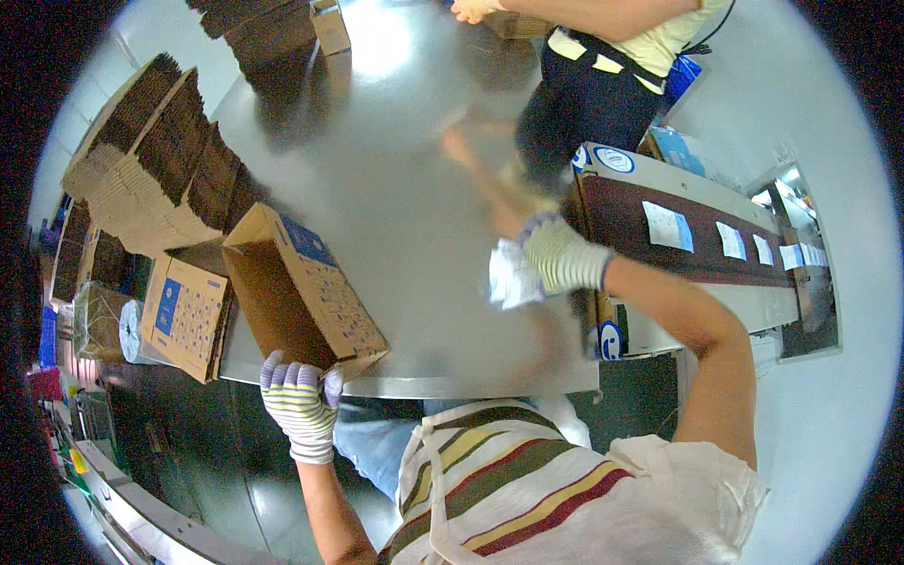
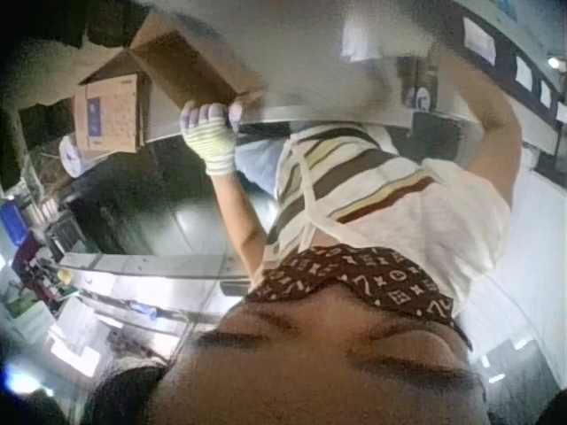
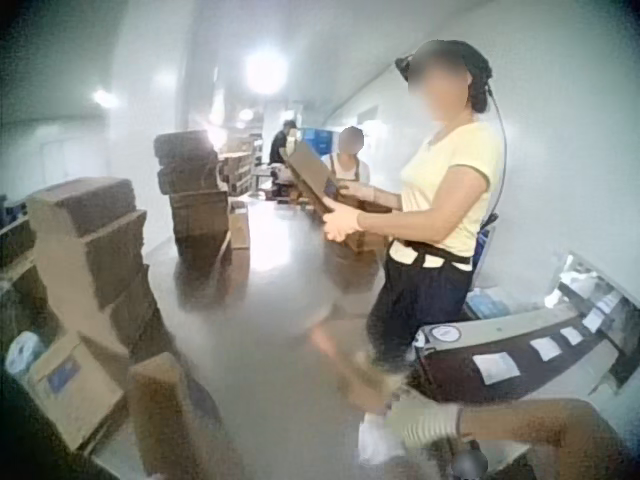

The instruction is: The person places blue packets into small cardboard boxes, closes the box flaps, and stacks the filled boxes on a metal table.

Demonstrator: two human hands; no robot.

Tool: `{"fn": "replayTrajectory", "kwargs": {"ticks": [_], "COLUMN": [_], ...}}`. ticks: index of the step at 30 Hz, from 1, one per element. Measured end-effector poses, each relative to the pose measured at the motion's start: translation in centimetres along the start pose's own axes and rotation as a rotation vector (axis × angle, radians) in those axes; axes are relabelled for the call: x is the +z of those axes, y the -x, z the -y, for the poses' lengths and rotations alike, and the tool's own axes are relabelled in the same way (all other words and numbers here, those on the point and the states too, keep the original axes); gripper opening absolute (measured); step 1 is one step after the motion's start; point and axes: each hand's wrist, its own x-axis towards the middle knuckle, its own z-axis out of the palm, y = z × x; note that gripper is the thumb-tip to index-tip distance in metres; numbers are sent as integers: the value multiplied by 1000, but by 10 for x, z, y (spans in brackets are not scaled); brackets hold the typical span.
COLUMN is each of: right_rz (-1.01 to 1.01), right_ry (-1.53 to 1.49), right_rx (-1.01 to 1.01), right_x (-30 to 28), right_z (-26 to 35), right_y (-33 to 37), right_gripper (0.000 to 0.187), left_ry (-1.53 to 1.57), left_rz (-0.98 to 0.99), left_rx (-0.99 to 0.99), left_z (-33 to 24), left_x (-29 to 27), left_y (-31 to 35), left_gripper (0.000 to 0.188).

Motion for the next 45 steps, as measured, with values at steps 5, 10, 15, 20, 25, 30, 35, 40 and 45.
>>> {"fn": "replayTrajectory", "kwargs": {"ticks": [5,10,15,20,25,30,35,40,45], "right_rz": [-105,-873,-1442,-792,-634,-492,-673,-740,-846], "right_ry": [-698,-801,-737,-1045,-354,-277,-465,-100,-251], "right_rx": [-99,-423,-696,-764,-444,-405,-541,-491,-489], "right_x": [35,7,-136,-100,-113,-138,-127,-91,-85], "right_z": [52,59,147,147,138,143,138,156,158], "right_y": [19,-28,-34,-95,-74,-50,-26,-4,-16], "right_gripper": [58,26,22,44,81,83,88,74,66], "left_ry": [55,35,-61,-8,99,380,160,86,198], "left_rz": [-10,7,99,66,144,110,1006,1335,1482], "left_rx": [48,170,157,133,81,-250,-104,-53,-249], "left_z": [-2,-3,-11,-13,-20,14,53,38,47], "left_x": [6,6,3,4,-34,-21,45,81,76], "left_y": [-8,-15,-16,-18,-35,-121,-145,-146,-117], "left_gripper": [23,35,29,28,25,20,26,30,47]}}
